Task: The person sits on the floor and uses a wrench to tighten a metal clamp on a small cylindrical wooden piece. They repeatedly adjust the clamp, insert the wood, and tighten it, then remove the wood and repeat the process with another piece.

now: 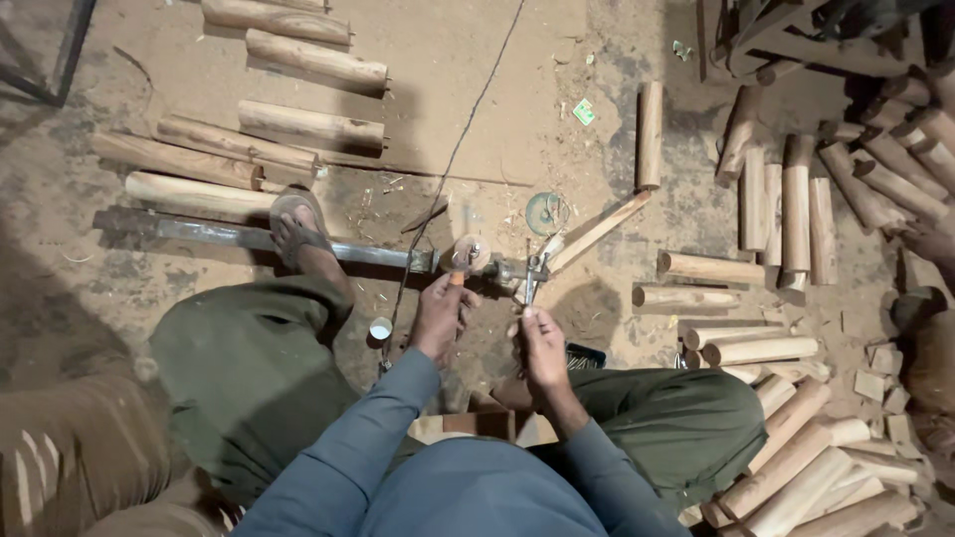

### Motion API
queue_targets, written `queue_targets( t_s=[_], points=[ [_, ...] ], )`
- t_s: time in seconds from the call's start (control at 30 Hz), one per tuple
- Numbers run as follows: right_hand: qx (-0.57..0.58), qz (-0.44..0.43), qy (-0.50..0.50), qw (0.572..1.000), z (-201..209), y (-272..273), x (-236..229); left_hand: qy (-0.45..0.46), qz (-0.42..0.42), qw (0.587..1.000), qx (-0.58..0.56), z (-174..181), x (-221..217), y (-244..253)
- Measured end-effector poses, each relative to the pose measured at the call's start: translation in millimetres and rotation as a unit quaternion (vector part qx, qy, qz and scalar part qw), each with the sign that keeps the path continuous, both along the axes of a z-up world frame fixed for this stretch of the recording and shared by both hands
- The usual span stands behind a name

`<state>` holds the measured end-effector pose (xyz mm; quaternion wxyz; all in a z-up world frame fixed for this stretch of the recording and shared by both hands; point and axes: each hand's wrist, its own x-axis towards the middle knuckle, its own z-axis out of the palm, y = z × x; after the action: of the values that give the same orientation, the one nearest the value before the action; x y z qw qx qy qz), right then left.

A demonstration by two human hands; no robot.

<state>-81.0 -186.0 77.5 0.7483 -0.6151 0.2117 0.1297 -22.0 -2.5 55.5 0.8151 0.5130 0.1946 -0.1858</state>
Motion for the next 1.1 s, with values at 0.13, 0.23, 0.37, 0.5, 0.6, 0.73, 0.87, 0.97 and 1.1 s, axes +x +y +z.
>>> queue_targets(
  t_s=[0.13,0.23,0.37,0.5,0.6,0.73,0.87,0.97,1.1],
  points=[
    [-0.037,-0.053,0.049,0.997,8,-13,9,0.035,-0.015,0.996,-0.086,2,0,-3],
    [0.011,-0.076,-0.013,0.997,2,-18,12,0.051,-0.031,0.985,-0.16,4,-3,-3],
    [0.026,-0.057,-0.073,0.995,-8,-20,15,0.092,-0.041,0.974,-0.201,-1,-4,-1],
    [0.049,-0.067,-0.085,0.993,-7,-20,23,0.056,0.005,0.99,-0.127,-14,-2,-6],
    [0.082,-0.082,-0.067,0.991,1,-17,28,0.03,-0.001,0.997,-0.067,-13,2,-3],
    [0.072,-0.065,-0.043,0.994,14,-14,31,0.007,-0.027,1.0,0.0,13,4,3],
    [0.08,-0.065,-0.041,0.994,23,-11,33,0.023,-0.058,0.996,0.056,41,9,9],
    [0.08,-0.061,-0.038,0.994,26,-7,31,0.007,-0.057,0.998,0.037,49,14,12],
    [0.077,-0.054,-0.03,0.995,27,-6,30,-0.008,-0.056,0.998,-0.001,45,16,12]
  ],
)
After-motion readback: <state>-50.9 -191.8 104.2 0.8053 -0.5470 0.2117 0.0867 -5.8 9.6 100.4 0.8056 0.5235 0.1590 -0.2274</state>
